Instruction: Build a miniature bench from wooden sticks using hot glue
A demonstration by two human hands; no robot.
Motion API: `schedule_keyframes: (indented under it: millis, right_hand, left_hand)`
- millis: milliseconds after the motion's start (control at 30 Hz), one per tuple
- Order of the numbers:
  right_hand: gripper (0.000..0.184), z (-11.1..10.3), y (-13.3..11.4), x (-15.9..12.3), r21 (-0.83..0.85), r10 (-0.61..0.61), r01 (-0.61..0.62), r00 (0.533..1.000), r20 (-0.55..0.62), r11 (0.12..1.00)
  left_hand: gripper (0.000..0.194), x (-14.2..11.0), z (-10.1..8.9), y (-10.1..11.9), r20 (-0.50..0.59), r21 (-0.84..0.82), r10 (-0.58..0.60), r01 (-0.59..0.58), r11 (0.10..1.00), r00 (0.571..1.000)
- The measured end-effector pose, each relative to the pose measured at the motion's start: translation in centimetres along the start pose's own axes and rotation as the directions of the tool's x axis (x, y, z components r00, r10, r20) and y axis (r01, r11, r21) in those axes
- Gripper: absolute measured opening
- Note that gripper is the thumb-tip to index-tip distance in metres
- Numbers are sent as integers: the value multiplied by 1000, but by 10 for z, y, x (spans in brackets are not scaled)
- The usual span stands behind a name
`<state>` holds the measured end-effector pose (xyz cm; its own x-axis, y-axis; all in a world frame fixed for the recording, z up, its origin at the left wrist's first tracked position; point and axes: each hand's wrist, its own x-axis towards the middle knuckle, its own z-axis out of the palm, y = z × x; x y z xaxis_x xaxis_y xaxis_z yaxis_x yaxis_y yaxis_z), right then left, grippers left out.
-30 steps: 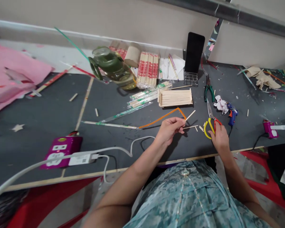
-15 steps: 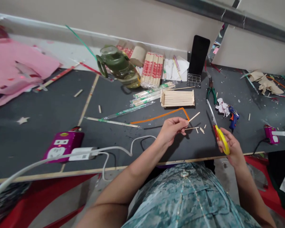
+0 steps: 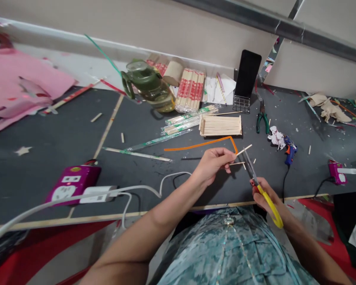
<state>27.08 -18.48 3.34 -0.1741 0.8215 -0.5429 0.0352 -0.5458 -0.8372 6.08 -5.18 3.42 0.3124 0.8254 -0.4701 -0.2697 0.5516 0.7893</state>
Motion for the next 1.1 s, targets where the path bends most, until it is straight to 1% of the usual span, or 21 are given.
schedule_keyframes:
  millis: [67,133,267,367,600,833,967,1100]
  right_hand:
    - [46,8,-8,3,-3,-30,30,999,26,1000]
    - [50,13,-11,9,0,-67,68,997,45,998]
    - [57,18,-5,22,4,-115,115,992,46,993]
    - [57,19,-2,26,1,-117,117,993,32,993]
    - [52,20,-5,26,-35,-125,126,992,16,991]
    - [54,22,5,35,0,-147,147,989,12,989]
    - [53,20,5,35,4,-140,140,990,-1,990]
    - [49,17,3,34,-50,-128,128,992,2,990]
  left_hand:
    - [26,-2,1,0,7,15,4,-4,1000,1000]
    - [26,-4,2,-1,12,28,9,-10,1000,1000]
    - [24,-6,2,-3,15,45,26,-27,999,1000]
    - [25,-6,2,-4,17,49,34,-34,998,999]
    - [27,-5,0,-5,24,45,23,-24,999,999]
    - [27,-1,-2,-7,15,41,-1,0,999,1000]
    - [27,2,-3,-9,14,49,-6,6,999,1000]
    - [28,3,-4,-9,23,55,-13,12,998,1000]
